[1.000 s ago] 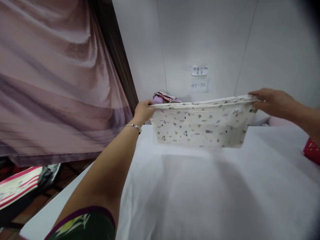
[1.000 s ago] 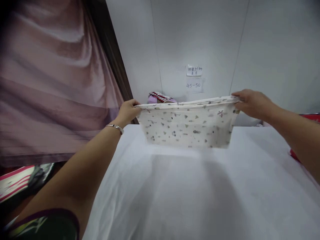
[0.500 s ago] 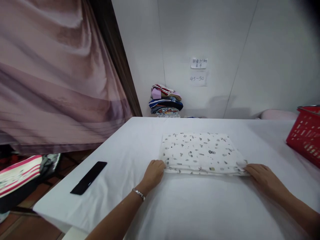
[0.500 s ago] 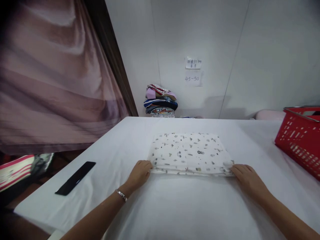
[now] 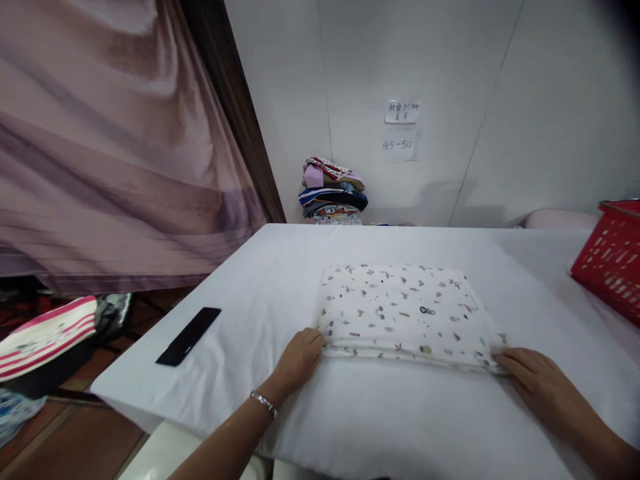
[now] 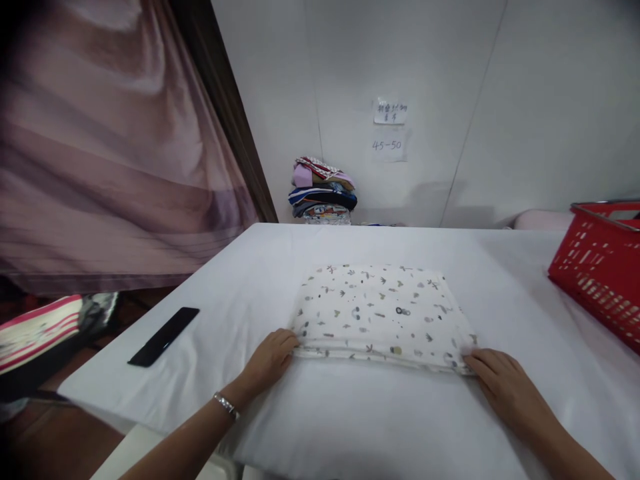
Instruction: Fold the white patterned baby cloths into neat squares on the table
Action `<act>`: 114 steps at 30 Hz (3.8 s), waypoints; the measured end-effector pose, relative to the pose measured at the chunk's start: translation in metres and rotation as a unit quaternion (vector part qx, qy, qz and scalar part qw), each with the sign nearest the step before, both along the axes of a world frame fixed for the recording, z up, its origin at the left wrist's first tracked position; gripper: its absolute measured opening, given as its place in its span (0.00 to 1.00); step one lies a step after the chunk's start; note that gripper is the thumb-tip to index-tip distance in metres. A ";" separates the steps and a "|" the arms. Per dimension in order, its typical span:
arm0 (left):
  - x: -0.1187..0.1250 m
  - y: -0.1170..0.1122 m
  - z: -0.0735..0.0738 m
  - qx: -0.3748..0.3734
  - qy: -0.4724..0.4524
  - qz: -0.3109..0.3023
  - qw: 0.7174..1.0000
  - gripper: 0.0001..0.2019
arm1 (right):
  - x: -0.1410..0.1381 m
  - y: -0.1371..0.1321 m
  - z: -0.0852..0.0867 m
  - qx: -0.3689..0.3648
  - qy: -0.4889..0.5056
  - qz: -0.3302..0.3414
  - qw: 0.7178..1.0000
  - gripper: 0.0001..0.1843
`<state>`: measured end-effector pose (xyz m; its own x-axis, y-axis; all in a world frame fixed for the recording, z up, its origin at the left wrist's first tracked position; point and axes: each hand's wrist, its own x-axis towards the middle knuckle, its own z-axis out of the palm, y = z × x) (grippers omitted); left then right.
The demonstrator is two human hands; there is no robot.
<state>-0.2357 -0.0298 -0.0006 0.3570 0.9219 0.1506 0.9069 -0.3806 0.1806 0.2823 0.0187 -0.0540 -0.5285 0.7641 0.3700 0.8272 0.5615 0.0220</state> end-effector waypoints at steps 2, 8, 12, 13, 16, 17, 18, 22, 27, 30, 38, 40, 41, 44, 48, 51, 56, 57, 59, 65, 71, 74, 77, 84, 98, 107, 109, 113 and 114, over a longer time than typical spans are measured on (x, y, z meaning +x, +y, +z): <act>0.000 -0.002 0.005 -0.013 -0.017 0.001 1.000 0.16 | -0.002 -0.002 0.005 -0.013 0.001 -0.004 1.000 0.17; 0.036 0.005 0.020 0.035 -0.117 -0.012 0.992 0.06 | -0.057 -0.009 0.039 0.006 0.109 0.047 0.993 0.18; 0.084 0.019 0.018 0.036 -0.118 -0.070 0.990 0.07 | -0.122 -0.010 0.054 -0.046 0.143 0.114 0.982 0.15; 0.093 0.022 0.014 0.032 -0.108 -0.083 0.990 0.07 | -0.135 -0.008 0.053 -0.060 0.138 0.124 0.981 0.14; 0.107 0.029 0.001 0.016 -0.084 -0.091 0.992 0.06 | -0.155 -0.001 0.042 -0.083 0.128 0.126 0.980 0.14; 0.108 0.030 -0.003 0.012 -0.081 -0.086 0.993 0.06 | -0.156 0.001 0.037 -0.088 0.130 0.123 0.980 0.14; 0.108 0.031 -0.007 0.010 -0.079 -0.081 0.994 0.07 | -0.156 0.002 0.032 -0.092 0.135 0.120 0.979 0.14; 0.104 0.030 -0.014 0.020 -0.065 -0.072 0.995 0.11 | -0.150 0.004 0.021 -0.106 0.164 0.103 0.975 0.15; 0.105 0.026 -0.014 0.037 -0.044 -0.062 0.996 0.09 | -0.149 0.003 0.018 -0.120 0.174 0.075 0.974 0.15; 0.108 0.025 -0.012 0.051 -0.030 -0.065 0.996 0.11 | -0.151 0.004 0.021 -0.125 0.163 0.065 0.977 0.15; 0.114 0.029 -0.009 0.034 0.029 -0.035 0.998 0.13 | -0.153 0.005 0.022 -0.108 0.158 0.014 0.981 0.16; 0.117 0.028 -0.010 0.039 0.024 -0.024 0.999 0.14 | -0.153 0.005 0.018 -0.087 0.160 0.015 0.983 0.16; 0.118 0.027 -0.012 0.044 0.018 -0.021 0.999 0.14 | -0.153 0.005 0.015 -0.075 0.160 0.020 0.984 0.16; 0.122 0.024 -0.016 0.066 -0.001 -0.029 0.997 0.13 | -0.152 0.004 0.010 -0.048 0.166 0.031 0.984 0.15; 0.128 0.025 -0.021 0.095 0.007 -0.051 0.994 0.11 | -0.152 0.004 0.008 -0.033 0.175 0.039 0.983 0.14; 0.132 0.027 -0.022 0.114 0.031 -0.087 0.989 0.10 | -0.152 0.004 0.010 -0.036 0.181 0.060 0.981 0.12; 0.140 0.032 -0.019 0.117 0.047 -0.094 0.988 0.10 | -0.152 0.002 0.013 -0.030 0.169 0.109 0.979 0.12; 0.141 0.033 -0.018 0.113 0.049 -0.087 0.989 0.09 | -0.152 0.002 0.014 -0.028 0.165 0.112 0.979 0.12; 0.143 0.035 -0.018 0.104 0.055 -0.082 0.990 0.09 | -0.153 0.001 0.014 -0.026 0.159 0.109 0.981 0.13; 0.145 0.036 -0.024 0.101 0.061 -0.095 0.988 0.10 | -0.152 0.000 0.012 -0.023 0.175 0.101 0.979 0.14; 0.142 0.031 -0.022 0.092 0.055 -0.086 0.991 0.06 | -0.152 -0.004 0.013 -0.020 0.188 0.109 0.976 0.13; 0.142 0.031 -0.018 0.096 0.035 -0.080 0.992 0.10 | -0.153 -0.005 0.013 -0.023 0.179 0.099 0.979 0.13; 0.142 0.032 -0.016 0.090 0.046 -0.093 0.991 0.10 | -0.152 -0.005 0.013 -0.029 0.170 0.100 0.980 0.13; 0.137 0.029 -0.028 0.096 0.059 -0.110 0.988 0.10 | -0.151 -0.005 0.011 -0.048 0.135 0.128 0.981 0.13; 0.141 0.029 -0.021 0.108 0.006 -0.091 0.990 0.09 | -0.045 -0.016 0.021 -0.020 0.105 0.048 0.993 0.16; 0.141 0.028 -0.020 0.099 -0.006 -0.098 0.990 0.14 | -0.001 -0.022 0.026 -0.090 0.279 -0.191 0.937 0.18; 0.142 0.028 -0.021 0.100 -0.012 -0.093 0.991 0.16 | -0.004 -0.018 0.027 -0.143 0.296 -0.230 0.916 0.21; 0.143 0.023 -0.021 0.084 -0.015 -0.063 0.994 0.16 | -0.006 -0.007 0.030 -0.233 0.277 -0.277 0.890 0.27; 0.143 0.022 -0.021 0.076 -0.013 -0.059 0.995 0.15 | -0.003 -0.005 0.028 -0.249 0.272 -0.289 0.883 0.27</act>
